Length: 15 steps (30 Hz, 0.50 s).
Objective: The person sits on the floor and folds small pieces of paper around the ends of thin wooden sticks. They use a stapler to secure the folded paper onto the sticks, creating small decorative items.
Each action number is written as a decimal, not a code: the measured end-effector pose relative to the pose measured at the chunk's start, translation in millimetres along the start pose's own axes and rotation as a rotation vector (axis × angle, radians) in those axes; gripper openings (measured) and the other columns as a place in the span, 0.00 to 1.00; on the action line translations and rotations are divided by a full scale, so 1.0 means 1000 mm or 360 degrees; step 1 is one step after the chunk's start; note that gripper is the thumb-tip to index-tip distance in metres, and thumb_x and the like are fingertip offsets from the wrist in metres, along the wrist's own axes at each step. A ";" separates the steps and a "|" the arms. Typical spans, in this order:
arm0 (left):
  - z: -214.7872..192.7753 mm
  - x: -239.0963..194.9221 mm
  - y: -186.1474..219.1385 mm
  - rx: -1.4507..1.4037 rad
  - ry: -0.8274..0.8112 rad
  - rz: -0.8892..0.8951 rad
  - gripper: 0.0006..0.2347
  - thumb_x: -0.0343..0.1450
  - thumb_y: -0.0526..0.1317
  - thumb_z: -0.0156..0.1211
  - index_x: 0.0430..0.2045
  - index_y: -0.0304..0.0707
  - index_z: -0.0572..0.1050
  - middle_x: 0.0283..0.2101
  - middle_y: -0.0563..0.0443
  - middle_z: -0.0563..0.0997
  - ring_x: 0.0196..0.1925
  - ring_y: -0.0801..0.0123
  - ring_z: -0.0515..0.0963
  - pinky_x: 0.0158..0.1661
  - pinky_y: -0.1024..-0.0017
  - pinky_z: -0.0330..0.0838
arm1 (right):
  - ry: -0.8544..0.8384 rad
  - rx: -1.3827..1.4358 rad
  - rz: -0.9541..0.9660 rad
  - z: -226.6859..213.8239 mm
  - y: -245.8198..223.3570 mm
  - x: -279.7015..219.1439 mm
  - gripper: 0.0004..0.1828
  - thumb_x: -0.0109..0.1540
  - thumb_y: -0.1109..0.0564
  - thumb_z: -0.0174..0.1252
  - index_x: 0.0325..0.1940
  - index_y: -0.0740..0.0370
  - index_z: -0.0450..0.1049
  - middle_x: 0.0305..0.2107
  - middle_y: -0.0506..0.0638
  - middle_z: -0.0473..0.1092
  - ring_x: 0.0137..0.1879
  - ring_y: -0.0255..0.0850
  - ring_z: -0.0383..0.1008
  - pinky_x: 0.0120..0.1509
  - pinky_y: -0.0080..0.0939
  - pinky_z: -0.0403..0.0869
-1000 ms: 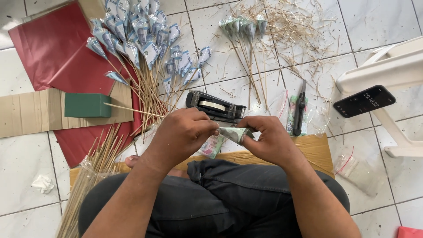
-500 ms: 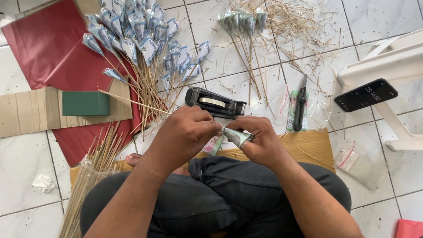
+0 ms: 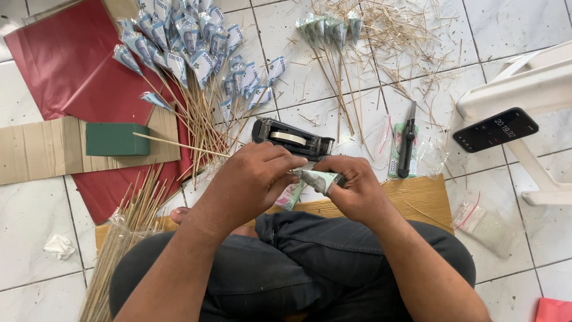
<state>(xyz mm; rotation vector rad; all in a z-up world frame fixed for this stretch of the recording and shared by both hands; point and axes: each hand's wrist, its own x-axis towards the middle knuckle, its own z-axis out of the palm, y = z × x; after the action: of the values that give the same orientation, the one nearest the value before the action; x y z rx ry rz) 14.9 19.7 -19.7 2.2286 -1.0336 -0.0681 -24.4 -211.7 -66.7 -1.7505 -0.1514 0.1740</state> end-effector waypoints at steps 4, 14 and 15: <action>0.003 -0.004 -0.005 0.0056 -0.0002 0.0007 0.04 0.75 0.37 0.62 0.40 0.40 0.81 0.35 0.46 0.83 0.44 0.56 0.84 0.42 0.58 0.79 | 0.0032 0.0138 0.0148 0.001 0.004 -0.004 0.08 0.58 0.66 0.63 0.40 0.73 0.81 0.21 0.61 0.77 0.31 0.42 0.76 0.40 0.45 0.81; 0.005 -0.005 -0.006 0.0181 -0.0146 0.0095 0.05 0.75 0.40 0.63 0.40 0.42 0.80 0.38 0.49 0.83 0.45 0.61 0.83 0.43 0.61 0.77 | -0.0155 -0.0020 -0.0070 0.000 0.013 -0.001 0.06 0.58 0.63 0.65 0.38 0.68 0.82 0.20 0.59 0.77 0.30 0.43 0.78 0.39 0.47 0.78; 0.002 -0.004 -0.004 0.0143 -0.0148 0.0119 0.06 0.75 0.40 0.63 0.42 0.41 0.79 0.39 0.48 0.82 0.46 0.59 0.83 0.43 0.59 0.78 | -0.0135 -0.0037 -0.0082 -0.001 0.015 -0.002 0.05 0.58 0.63 0.65 0.37 0.66 0.83 0.20 0.57 0.77 0.30 0.42 0.78 0.39 0.45 0.78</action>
<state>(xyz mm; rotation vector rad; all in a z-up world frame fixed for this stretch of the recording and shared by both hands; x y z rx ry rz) 14.1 23.5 -25.0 2.2830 -1.1909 -0.0950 -25.8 -215.8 -80.9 -1.7616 -0.2611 0.2098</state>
